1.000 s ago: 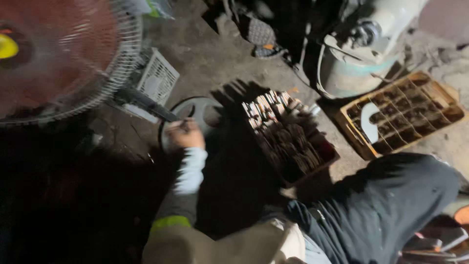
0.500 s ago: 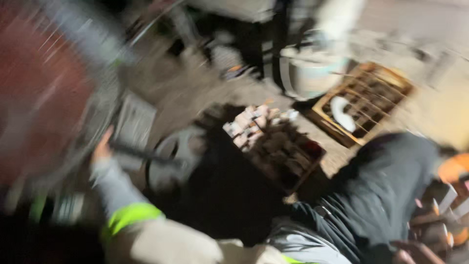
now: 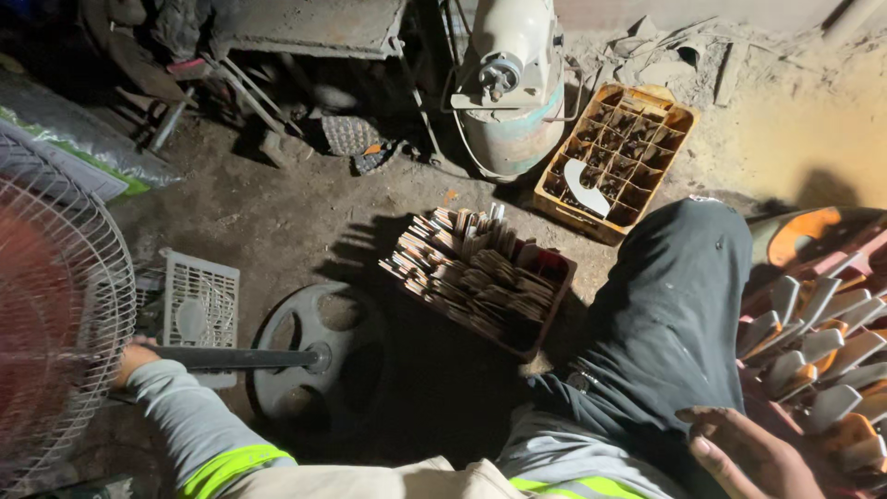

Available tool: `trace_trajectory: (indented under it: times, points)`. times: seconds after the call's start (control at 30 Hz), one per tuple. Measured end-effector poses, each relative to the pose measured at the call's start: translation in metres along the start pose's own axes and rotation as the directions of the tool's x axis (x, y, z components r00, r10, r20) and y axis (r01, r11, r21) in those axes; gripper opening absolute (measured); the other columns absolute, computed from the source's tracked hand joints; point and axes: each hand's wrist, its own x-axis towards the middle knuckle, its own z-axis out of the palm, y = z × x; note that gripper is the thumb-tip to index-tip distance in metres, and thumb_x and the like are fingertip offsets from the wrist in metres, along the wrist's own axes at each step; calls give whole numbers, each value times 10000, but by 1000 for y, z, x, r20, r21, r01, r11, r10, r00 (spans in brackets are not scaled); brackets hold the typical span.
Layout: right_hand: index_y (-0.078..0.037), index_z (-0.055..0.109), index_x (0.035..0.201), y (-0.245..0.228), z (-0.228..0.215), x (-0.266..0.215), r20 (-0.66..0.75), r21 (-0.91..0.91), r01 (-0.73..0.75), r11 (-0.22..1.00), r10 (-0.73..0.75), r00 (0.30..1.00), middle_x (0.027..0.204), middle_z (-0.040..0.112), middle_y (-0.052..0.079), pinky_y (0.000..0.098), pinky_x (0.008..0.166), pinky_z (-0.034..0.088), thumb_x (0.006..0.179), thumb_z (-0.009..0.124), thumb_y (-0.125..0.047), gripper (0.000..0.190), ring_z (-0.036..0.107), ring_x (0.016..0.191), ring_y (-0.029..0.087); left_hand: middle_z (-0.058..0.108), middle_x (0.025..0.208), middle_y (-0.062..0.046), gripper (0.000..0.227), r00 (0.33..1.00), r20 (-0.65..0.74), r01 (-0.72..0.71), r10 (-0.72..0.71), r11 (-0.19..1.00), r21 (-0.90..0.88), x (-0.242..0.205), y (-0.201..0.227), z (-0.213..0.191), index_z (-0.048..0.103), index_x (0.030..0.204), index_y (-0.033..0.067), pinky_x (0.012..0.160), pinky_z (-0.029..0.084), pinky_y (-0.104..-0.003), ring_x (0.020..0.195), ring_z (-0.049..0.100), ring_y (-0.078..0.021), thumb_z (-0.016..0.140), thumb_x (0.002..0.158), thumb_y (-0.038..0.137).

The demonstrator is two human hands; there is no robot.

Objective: The person sits on the floor and repeatedly picks up crescent-shaped metal pieces from a red crate, inspects them by turning them over, and places them into a yellow crate. The person continues this sorting process throughout the clip.

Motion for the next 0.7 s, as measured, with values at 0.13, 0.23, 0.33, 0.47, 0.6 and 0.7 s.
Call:
trace_trajectory:
  times: [0.13, 0.23, 0.33, 0.47, 0.6, 0.7]
  points:
    - [-31, 671, 1237, 5, -2, -3, 13, 141, -3, 990, 1, 1000, 989, 697, 90, 290, 917, 500, 869, 718, -122, 383, 686, 976, 140, 638, 1286, -157, 610, 999, -29, -42, 42, 999, 11, -43, -22, -10, 560, 1338, -31, 1023, 529, -407, 1143, 638, -266, 867, 856, 182]
    - [-37, 681, 1229, 6, -3, -2, 9, 97, 10, 995, -11, 1000, 979, 710, 87, 284, 916, 501, 861, 726, -119, 381, 687, 969, 132, 645, 1273, -152, 570, 998, 0, -68, 68, 998, 10, -89, -33, -6, 566, 1326, -34, 1016, 532, -399, 1133, 643, -259, 849, 875, 167]
    - [4, 692, 1247, -4, -1, -9, -1, 228, -26, 973, 27, 1000, 1009, 765, 80, 288, 914, 494, 866, 702, -114, 399, 681, 1004, 128, 651, 1260, -147, 529, 994, 76, -82, 80, 996, 19, -138, -38, -3, 572, 1315, -37, 1009, 536, -390, 1123, 647, -253, 832, 894, 151]
    - [-9, 663, 1238, -37, 3, -16, 4, 246, -21, 969, 21, 1000, 1003, 748, 85, 293, 884, 516, 885, 699, -116, 370, 669, 979, 128, 659, 1243, -140, 476, 980, 182, -78, 75, 997, 10, -201, -39, 25, 580, 1299, -41, 1000, 541, -379, 1109, 653, -245, 809, 919, 131]
    - [7, 673, 1236, -50, 1, -16, 54, 284, 76, 956, -95, 994, 1005, 758, 76, 291, 853, 565, 919, 686, -152, 355, 689, 927, 124, 668, 1226, -133, 422, 943, 329, -56, 56, 998, -10, -283, -41, 70, 588, 1284, -44, 990, 546, -367, 1096, 659, -236, 787, 944, 111]
    - [8, 665, 1227, -70, 3, -25, 11, 273, 134, 953, -143, 990, 931, 716, 52, 290, 811, 543, 927, 702, -165, 348, 626, 873, 94, 674, 1213, -128, 382, 873, 485, -57, 59, 998, -18, -311, -23, 125, 595, 1272, -47, 983, 549, -359, 1086, 663, -230, 770, 963, 95]
